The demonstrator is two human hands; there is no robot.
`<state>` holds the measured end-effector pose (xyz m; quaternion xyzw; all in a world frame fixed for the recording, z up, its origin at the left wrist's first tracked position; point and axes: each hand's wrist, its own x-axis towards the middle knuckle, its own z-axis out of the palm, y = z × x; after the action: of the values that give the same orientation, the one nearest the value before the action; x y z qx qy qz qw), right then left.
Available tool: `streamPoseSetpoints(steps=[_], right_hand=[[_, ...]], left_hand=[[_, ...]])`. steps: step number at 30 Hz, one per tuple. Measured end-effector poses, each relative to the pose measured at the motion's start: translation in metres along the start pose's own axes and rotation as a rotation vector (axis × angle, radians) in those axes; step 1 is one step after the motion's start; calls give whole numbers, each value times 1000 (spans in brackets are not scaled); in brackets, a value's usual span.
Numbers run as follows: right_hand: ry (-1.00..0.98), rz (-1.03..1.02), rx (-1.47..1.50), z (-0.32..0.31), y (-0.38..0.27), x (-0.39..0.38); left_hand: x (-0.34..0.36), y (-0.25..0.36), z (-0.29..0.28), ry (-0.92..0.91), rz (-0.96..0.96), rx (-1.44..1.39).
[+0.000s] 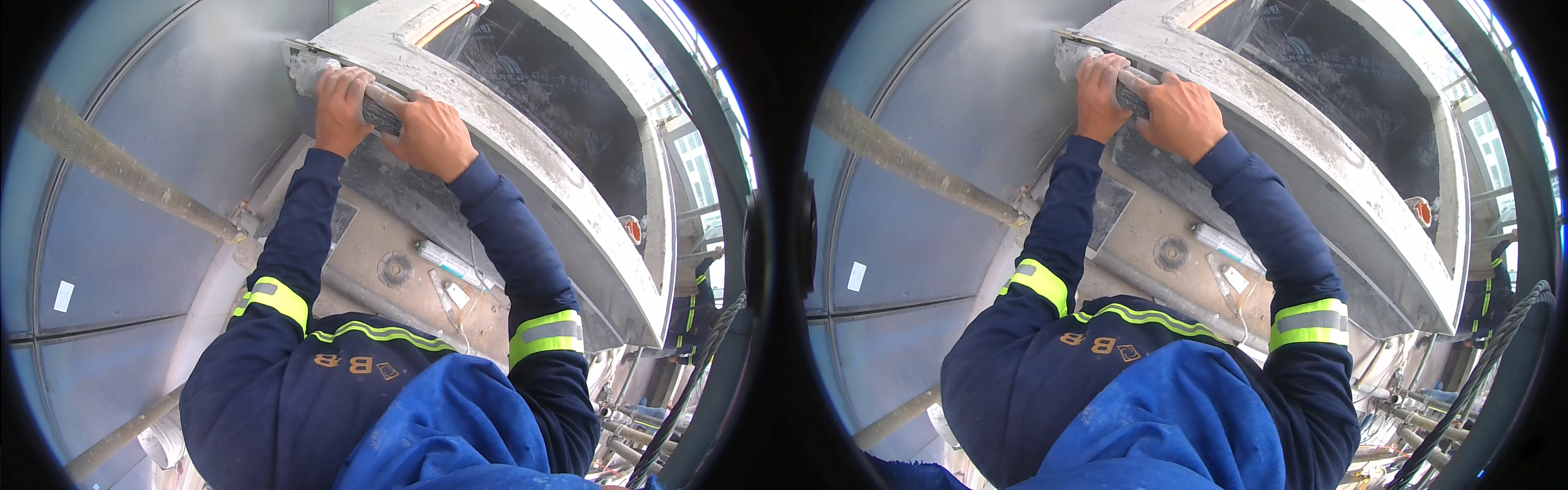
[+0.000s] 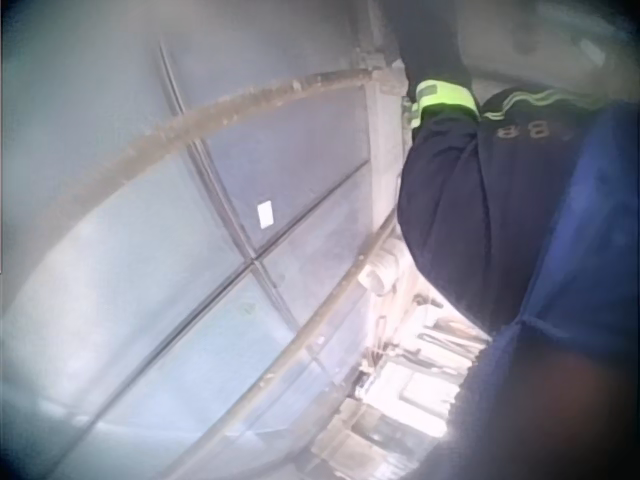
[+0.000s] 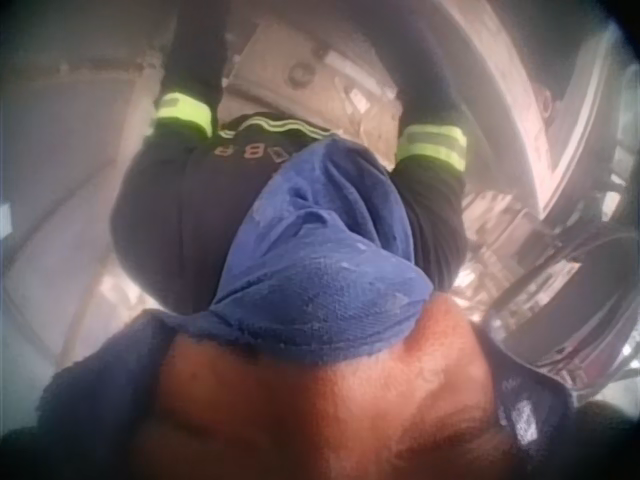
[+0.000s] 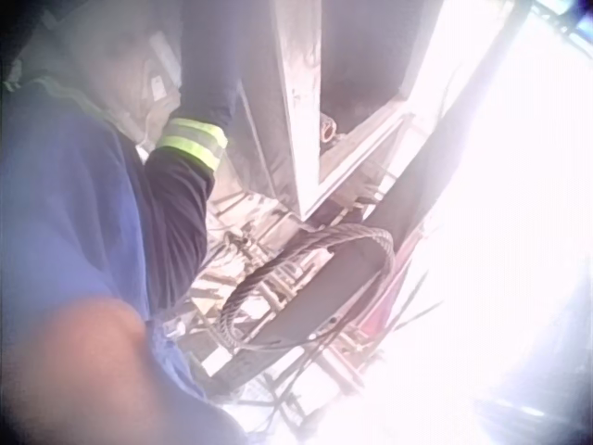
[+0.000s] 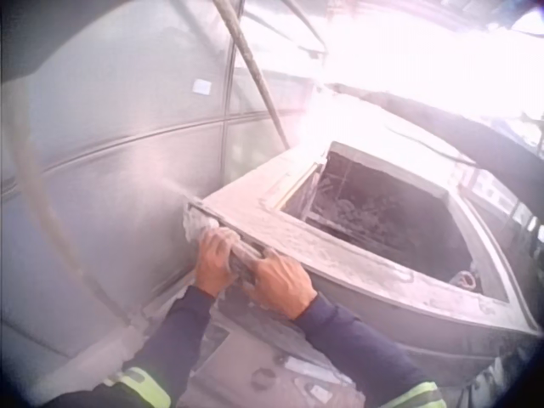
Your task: The person uses a handheld angle grinder to grind a concrete ledge on a building exterior. The person holds the tool with both hands and moves it along the edge, generating dust as the surface is abraded.
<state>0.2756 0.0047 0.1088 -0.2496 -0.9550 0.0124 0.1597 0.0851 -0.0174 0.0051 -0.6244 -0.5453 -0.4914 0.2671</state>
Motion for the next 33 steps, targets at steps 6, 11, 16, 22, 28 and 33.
streamPoseSetpoints(steps=[6,11,16,22,28,33], right_hand=[[7,6,-5,-4,9,-19],[37,-11,-8,0,12,-21],[54,-21,-8,0,11,-19],[105,-24,15,14,16,-12],[88,-27,4,18,15,-3],[79,-39,-16,16,12,4]], left_hand=[[-1,19,4,-7,15,5],[-1,21,2,-31,8,-24],[-2,18,5,7,37,5],[-2,8,11,44,53,30],[-2,-2,13,46,67,47],[-1,-10,13,57,57,22]])
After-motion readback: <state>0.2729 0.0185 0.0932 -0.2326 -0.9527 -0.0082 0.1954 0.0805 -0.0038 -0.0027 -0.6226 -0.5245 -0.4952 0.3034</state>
